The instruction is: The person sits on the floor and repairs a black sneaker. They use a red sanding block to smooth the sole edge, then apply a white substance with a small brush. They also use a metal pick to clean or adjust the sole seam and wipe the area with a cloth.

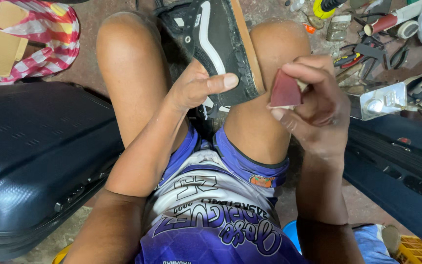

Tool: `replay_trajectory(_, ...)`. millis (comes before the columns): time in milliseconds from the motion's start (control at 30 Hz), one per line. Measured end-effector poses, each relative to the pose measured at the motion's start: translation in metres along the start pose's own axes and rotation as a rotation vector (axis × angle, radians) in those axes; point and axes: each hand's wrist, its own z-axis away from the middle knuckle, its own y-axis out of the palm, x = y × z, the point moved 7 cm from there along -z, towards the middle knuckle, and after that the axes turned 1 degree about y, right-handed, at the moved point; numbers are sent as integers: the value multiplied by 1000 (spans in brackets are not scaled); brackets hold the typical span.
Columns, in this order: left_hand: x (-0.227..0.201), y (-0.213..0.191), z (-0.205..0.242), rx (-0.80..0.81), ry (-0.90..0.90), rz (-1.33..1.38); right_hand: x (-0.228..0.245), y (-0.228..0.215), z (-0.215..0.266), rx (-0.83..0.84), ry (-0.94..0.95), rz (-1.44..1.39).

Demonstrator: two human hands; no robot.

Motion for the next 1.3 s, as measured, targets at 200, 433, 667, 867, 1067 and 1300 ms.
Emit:
replay_trajectory(200,10,2,0,-7,-84,-45,9,10,-2,10,-115,28)
replay_trajectory(433,-3,10,6,84,-27,-288,-19,-3,7,-10,12,143)
replay_trajectory(667,-10,19,0,112,-47,-523,-7,12,-17,-120,-314,765)
replay_trajectory(867,-20,24,-3,83,61,-410,13,26,-14,-75,-409,712)
replay_trajectory(1067,-17,19,-2,85,19,-474,7,27,-17,-128,-369,846)
replay_trajectory(1300,-18,17,-6,65,-26,-407,20,37,-15,-89,-504,913)
